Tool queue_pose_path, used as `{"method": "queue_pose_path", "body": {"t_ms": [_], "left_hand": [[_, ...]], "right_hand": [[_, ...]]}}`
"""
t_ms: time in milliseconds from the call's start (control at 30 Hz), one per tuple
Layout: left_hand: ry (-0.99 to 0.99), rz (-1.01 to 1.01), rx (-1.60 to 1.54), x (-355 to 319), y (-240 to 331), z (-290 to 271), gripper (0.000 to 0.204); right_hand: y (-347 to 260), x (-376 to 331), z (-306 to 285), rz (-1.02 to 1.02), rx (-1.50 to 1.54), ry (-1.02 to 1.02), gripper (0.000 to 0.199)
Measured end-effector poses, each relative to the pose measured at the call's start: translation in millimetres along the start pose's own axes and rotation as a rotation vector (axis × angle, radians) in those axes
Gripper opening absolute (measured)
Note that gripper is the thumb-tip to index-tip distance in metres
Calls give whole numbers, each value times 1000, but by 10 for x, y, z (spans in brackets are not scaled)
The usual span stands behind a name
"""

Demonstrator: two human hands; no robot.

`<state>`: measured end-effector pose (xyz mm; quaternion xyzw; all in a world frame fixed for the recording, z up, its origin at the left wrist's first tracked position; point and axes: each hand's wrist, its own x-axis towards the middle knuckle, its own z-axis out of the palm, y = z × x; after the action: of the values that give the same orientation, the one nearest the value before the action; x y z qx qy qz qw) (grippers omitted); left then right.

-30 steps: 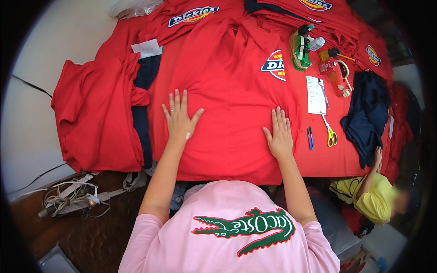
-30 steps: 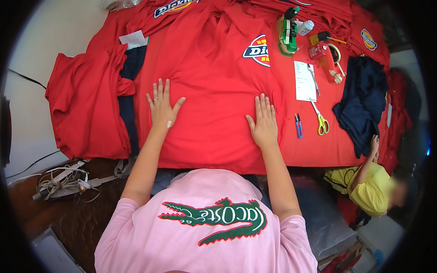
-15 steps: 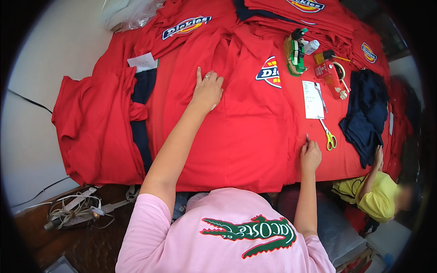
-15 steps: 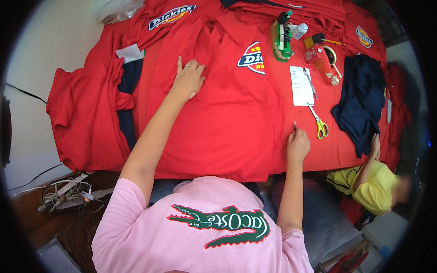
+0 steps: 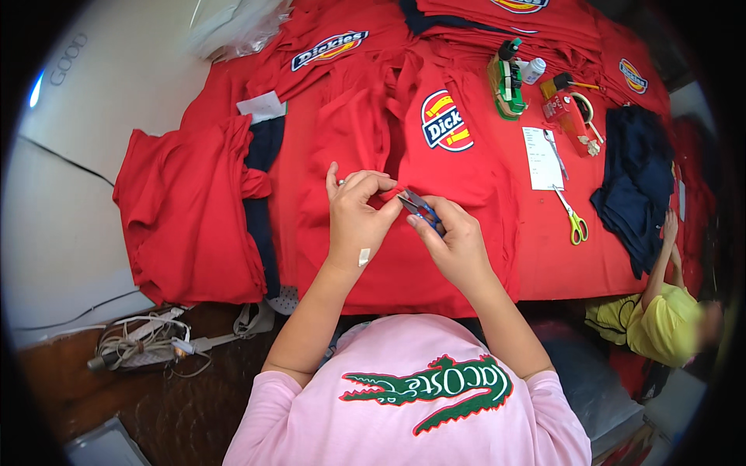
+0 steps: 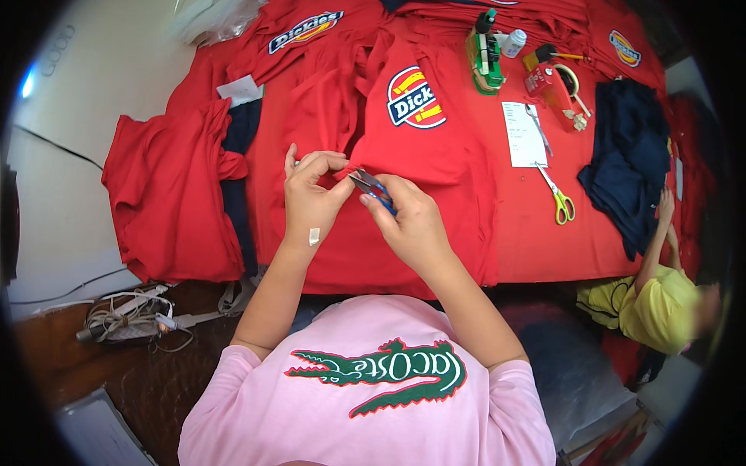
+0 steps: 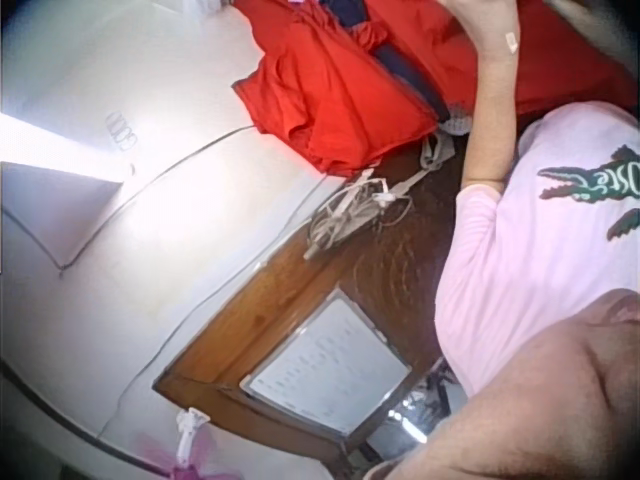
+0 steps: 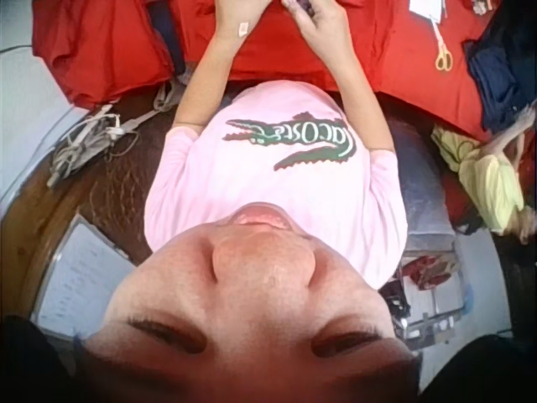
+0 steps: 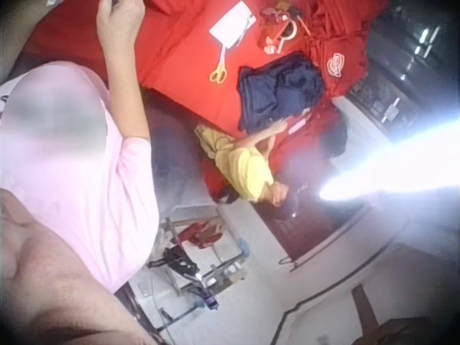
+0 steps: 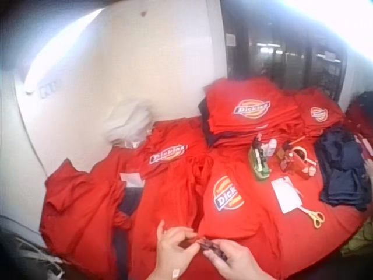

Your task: The person picks up red t-shirts, trims loose threads with a blade, folds them, and stacks them into a bag.

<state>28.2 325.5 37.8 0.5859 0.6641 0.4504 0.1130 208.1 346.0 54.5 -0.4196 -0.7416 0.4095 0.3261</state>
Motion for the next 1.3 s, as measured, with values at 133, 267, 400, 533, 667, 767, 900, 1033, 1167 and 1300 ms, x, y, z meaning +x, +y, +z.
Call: {"method": "queue_pose_path", "body": {"t_ms": [133,267,400,533,667,767,900,1033,1167,1300], "left_hand": [[62,48,39,-143,63,-176,13],[98,75,58,-246,56,-249,11],[100,83,85,-322,68,-277,15],[73,64,67,-361,109,-279,14],[76,57,53,-386,132,-242,13],[67,72,58,-398,180,-241,13],[38,78,75,-412,168,-178,15],[-16,54,126,-437,163,-174,15],[-96,104,159,-488,72,-65,16],[-163,74,177,-580,73,13,19]], "right_hand": [[-131,18,114,-92,-60,-27,23],[-127,-68,182,-161,-74,-25,23],[-183,-157,193,-139,-49,-20,23],[-183,-279,209,-97,-107,19,23],[-233,-365,179,-117,-90,93,25],[-311,-387,118,-220,80,-4,29],[-367,-428,130,-473,-19,-113,39],[-295,-441,139,-528,-31,-135,33],[-141,-524,175,-526,-10,-88,29],[-83,-630,146,-397,39,-189,24]]}}
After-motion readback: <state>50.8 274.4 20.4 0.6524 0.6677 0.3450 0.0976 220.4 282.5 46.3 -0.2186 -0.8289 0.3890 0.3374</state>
